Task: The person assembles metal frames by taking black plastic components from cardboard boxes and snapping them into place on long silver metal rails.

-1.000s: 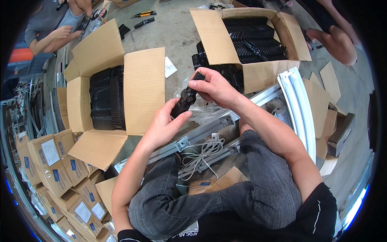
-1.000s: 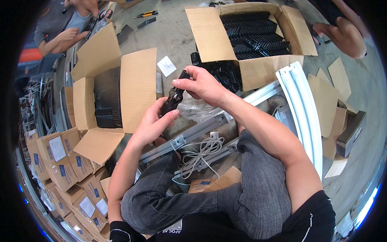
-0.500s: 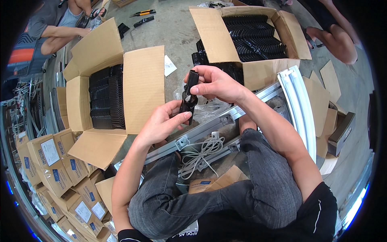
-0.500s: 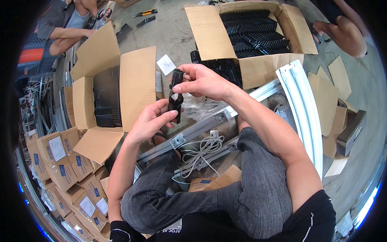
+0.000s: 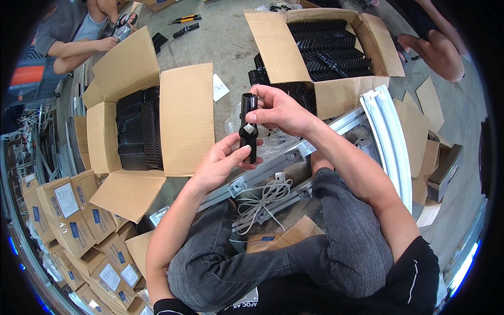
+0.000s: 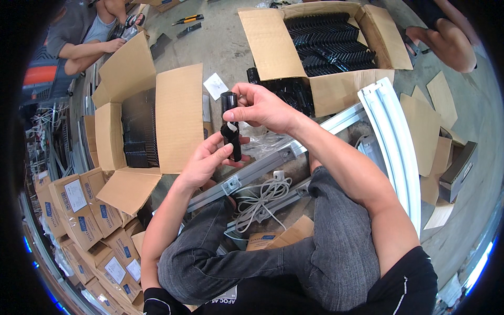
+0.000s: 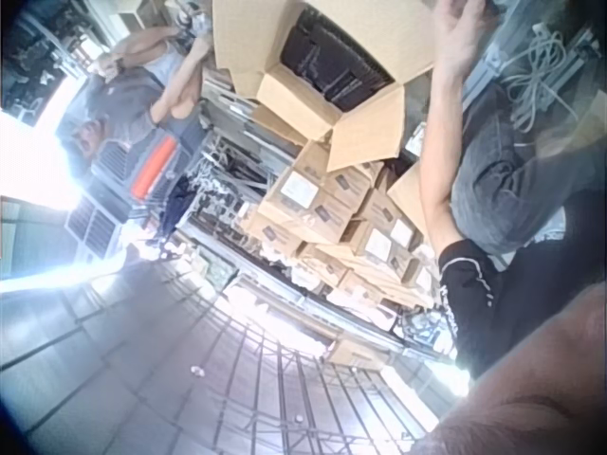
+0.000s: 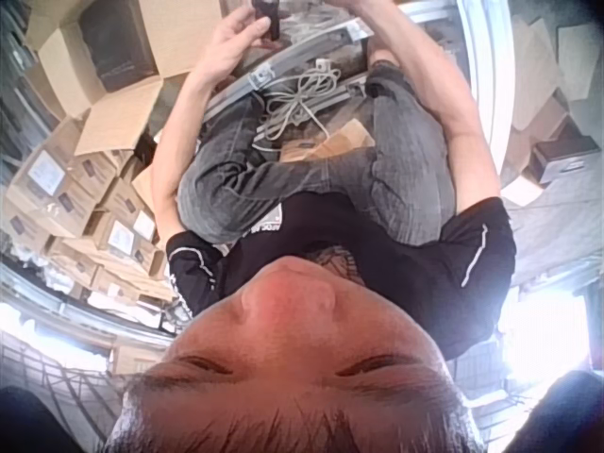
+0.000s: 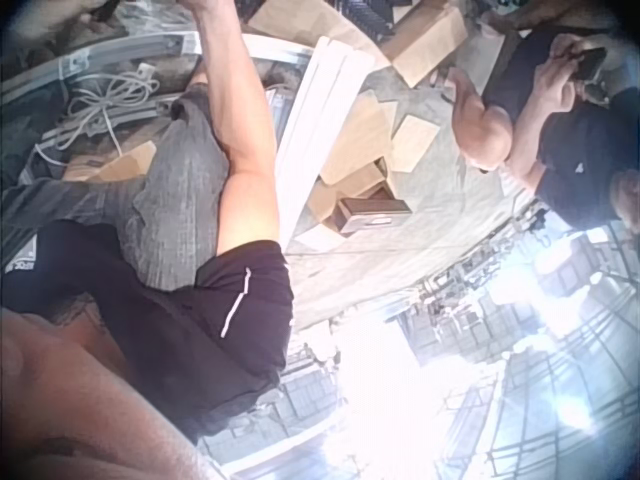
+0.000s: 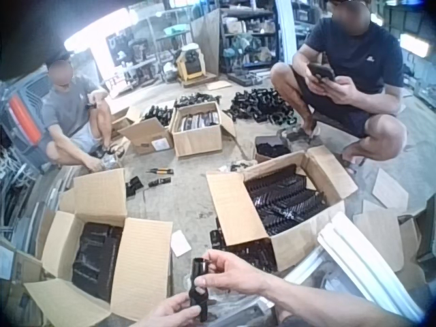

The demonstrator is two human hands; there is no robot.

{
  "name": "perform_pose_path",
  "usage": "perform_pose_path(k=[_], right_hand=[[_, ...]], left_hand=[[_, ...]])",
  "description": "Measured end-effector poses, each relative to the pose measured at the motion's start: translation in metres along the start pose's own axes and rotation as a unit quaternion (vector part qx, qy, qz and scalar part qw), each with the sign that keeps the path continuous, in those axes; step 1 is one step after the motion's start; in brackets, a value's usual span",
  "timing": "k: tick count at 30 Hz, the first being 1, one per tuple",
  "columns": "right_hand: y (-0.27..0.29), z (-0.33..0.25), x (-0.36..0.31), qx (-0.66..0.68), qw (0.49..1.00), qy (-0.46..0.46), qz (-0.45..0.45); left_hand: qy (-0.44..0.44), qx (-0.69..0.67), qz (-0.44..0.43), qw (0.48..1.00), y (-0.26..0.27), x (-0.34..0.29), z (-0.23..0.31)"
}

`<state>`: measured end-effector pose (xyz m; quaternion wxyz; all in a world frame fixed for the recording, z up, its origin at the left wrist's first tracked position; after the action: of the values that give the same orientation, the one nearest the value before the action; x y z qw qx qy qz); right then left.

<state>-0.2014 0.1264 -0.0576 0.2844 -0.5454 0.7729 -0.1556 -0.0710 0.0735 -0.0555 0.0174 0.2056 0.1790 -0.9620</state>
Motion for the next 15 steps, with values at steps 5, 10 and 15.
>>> perform_pose_path(k=[5, 10, 15], right_hand=[[0.001, 0.001, -0.003, -0.015, 1.000, -0.009, 0.020], [-0.006, -0.005, -0.003, -0.078, 0.997, 0.016, 0.010], [-0.016, -0.003, -0.005, -0.072, 0.996, 0.013, -0.053]], left_hand=[[0.004, -0.018, 0.002, 1.000, 0.002, 0.001, -0.011], [0.000, 0.035, 0.002, 0.999, 0.010, 0.001, -0.011], [0.017, 0.019, -0.009, 1.000, 0.011, -0.002, -0.009]])
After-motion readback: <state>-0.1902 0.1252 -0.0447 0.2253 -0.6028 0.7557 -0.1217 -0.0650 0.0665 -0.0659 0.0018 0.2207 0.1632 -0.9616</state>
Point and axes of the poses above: each hand's wrist, its own x-axis towards the middle knuckle, its own y-axis out of the back of the hand, z = x × y, the point moved 9 cm from there along x, towards the middle knuckle, and after that the axes turned 8 degrees about -y, right-handed, at the moved point
